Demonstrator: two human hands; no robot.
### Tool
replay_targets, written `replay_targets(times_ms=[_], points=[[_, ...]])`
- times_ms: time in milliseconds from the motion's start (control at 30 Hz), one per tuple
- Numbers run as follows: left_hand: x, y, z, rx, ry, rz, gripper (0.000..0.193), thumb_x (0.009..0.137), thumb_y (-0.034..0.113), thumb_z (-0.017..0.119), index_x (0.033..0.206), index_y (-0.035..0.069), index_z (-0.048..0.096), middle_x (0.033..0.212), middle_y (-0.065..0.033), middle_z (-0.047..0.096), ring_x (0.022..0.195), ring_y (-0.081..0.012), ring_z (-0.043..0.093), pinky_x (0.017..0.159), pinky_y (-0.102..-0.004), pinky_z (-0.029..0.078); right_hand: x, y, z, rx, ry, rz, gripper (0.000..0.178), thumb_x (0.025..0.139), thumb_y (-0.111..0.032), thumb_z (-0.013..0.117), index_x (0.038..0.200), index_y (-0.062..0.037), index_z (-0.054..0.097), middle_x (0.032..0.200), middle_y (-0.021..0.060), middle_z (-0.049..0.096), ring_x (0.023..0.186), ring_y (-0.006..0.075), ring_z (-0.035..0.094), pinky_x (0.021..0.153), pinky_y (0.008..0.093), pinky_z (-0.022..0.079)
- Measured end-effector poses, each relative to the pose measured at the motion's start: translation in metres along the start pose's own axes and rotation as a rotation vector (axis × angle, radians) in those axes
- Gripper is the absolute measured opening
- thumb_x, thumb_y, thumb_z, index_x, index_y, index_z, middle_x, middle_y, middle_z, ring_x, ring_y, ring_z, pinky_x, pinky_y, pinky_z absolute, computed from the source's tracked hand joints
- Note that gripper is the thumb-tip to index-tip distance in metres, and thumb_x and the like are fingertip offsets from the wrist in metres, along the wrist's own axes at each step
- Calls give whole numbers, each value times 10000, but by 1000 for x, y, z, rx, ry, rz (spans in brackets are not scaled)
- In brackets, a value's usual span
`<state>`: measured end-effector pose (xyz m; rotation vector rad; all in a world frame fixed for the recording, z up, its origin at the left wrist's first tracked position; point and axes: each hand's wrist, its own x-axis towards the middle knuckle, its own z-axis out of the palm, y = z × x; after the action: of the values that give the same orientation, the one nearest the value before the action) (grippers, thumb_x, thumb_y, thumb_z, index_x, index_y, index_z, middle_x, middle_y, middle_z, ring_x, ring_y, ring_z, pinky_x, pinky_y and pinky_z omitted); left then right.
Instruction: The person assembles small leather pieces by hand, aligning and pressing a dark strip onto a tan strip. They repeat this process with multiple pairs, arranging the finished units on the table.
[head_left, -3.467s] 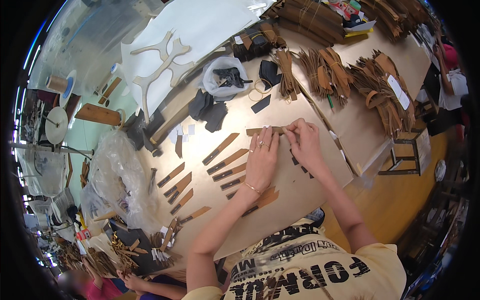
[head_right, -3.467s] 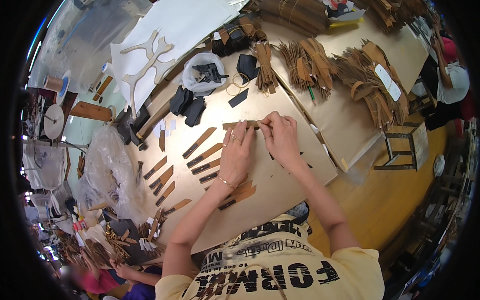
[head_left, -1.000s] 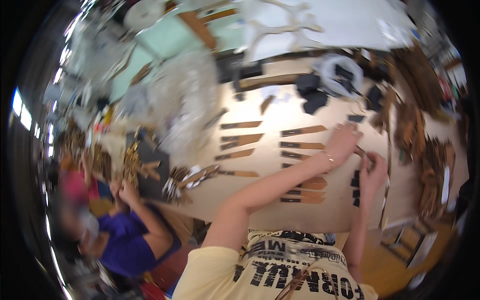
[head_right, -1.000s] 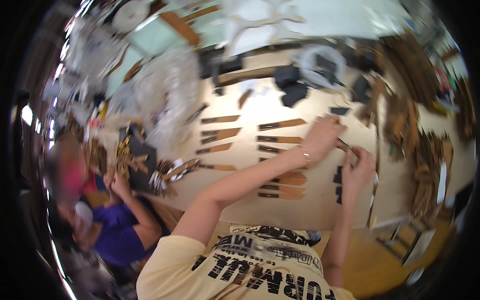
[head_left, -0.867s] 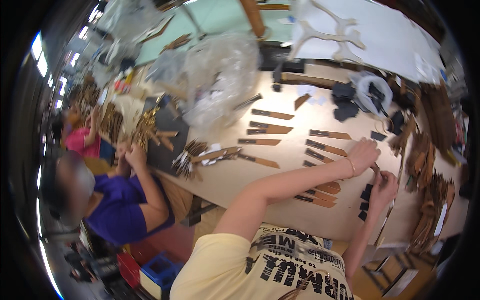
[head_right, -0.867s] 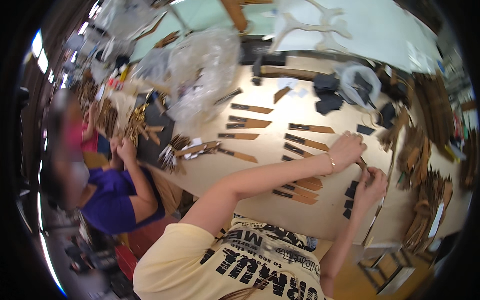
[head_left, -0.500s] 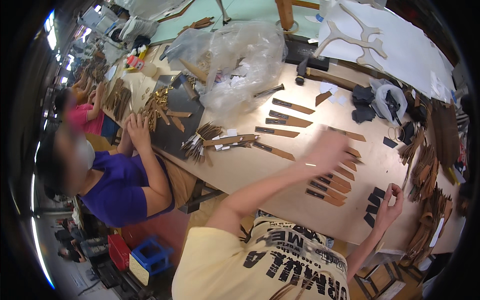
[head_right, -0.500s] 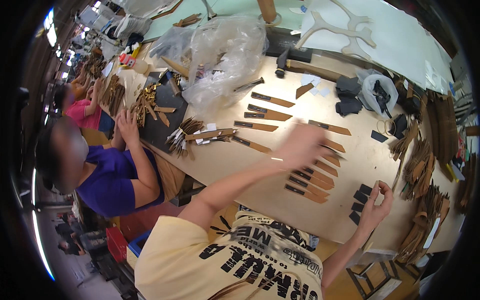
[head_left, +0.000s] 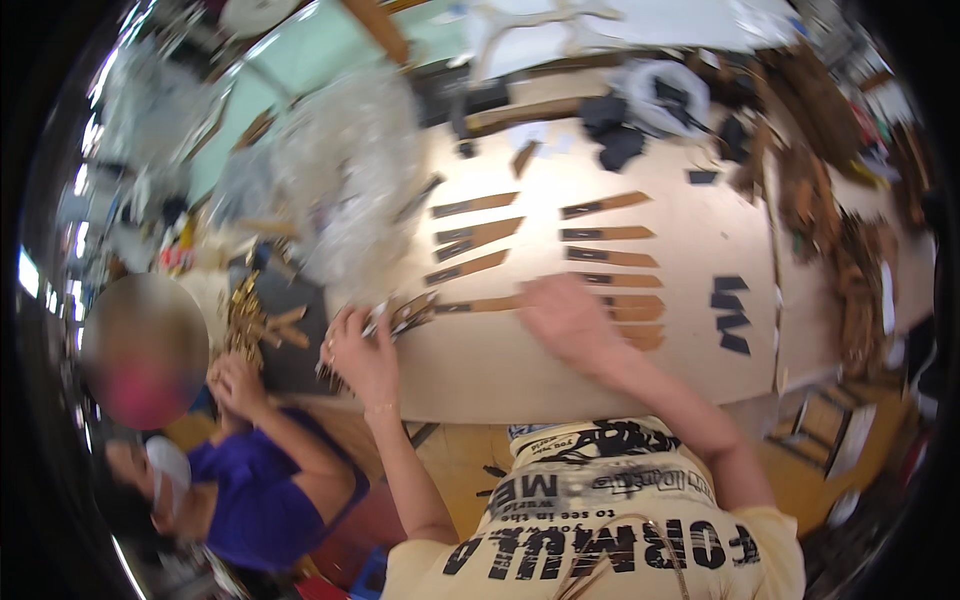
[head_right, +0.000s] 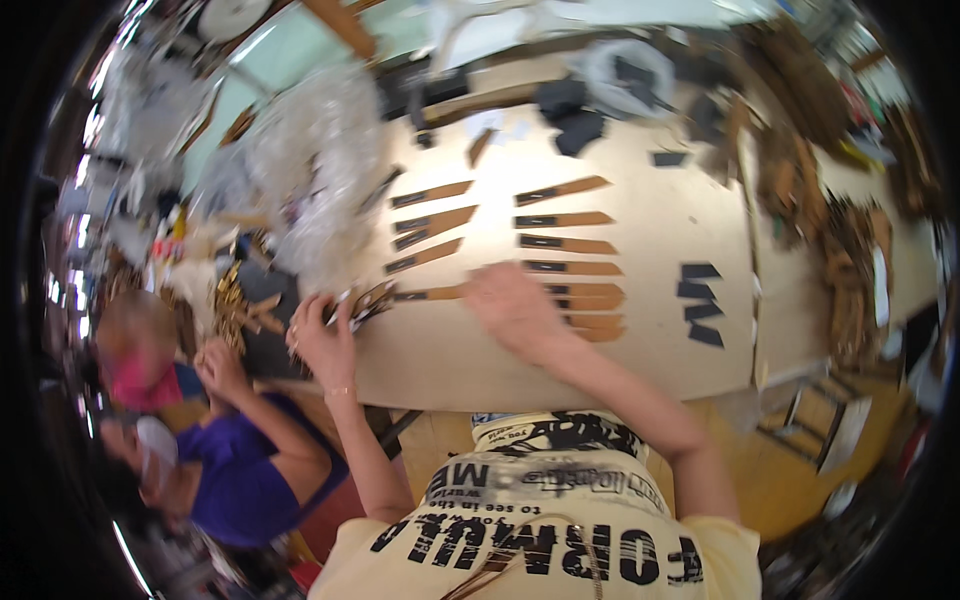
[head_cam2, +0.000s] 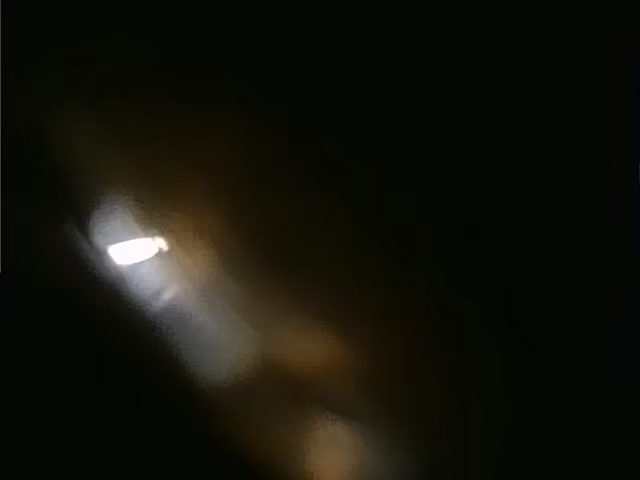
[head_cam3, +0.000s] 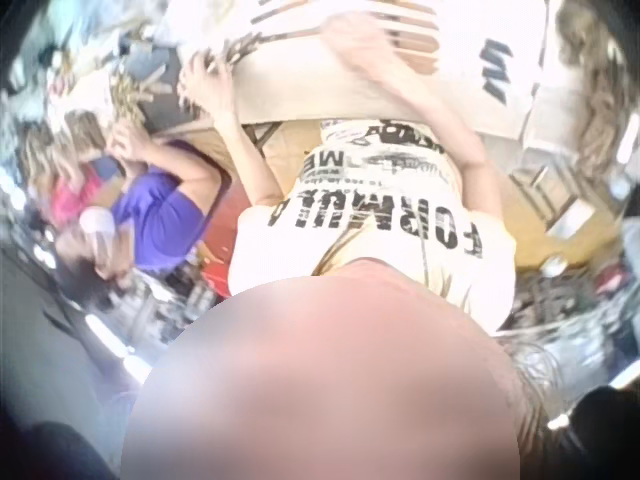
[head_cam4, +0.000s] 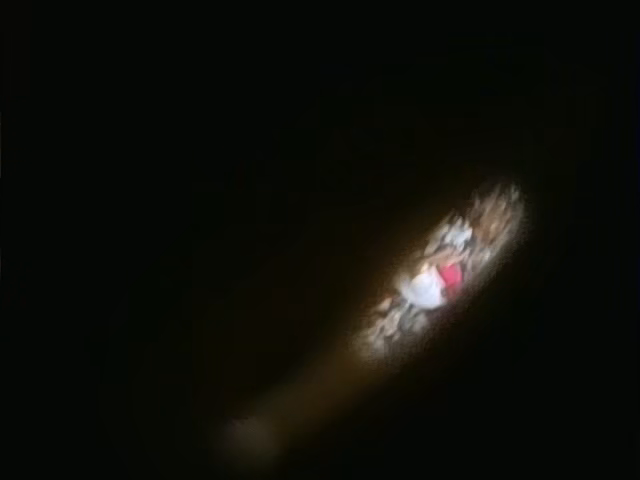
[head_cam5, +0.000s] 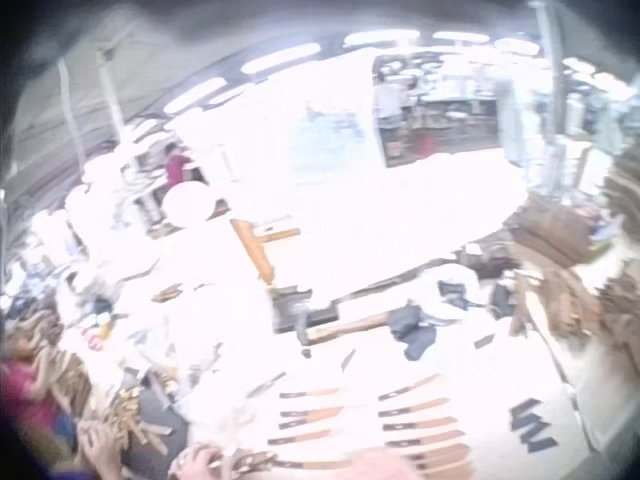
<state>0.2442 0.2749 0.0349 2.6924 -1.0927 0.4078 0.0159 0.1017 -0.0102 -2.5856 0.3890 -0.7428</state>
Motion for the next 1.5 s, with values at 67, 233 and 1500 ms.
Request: replay_targets(times_ms=[67,233,1500], points=[[-6,19,-2,-187,-21,27,184,902,207,675,1039,85,682,1172,-106,654,1161,-257,576,1039,-448,300,9,-11,32,-62,51,-128,247,813,-116,597,1029,-14,659,980,124,678,973,272,627,874,397,501],[-19,82,-4,-387,-190,268,212,919,135,639,1119,71,670,1167,-117,654,1160,-275,575,1037,-433,317,11,-13,48,-336,-154,-209,249,836,-127,563,1035,-3,643,903,124,671,923,232,623,774,310,471],[10,297,9,-1441,-1484,327,413,957,-53,508,1369,-39,477,1123,-100,619,1012,-147,634,902,-285,514,-112,68,-146,1199,485,888,541,958,-210,634,1427,-29,437,1096,45,617,968,109,600,844,263,498]])
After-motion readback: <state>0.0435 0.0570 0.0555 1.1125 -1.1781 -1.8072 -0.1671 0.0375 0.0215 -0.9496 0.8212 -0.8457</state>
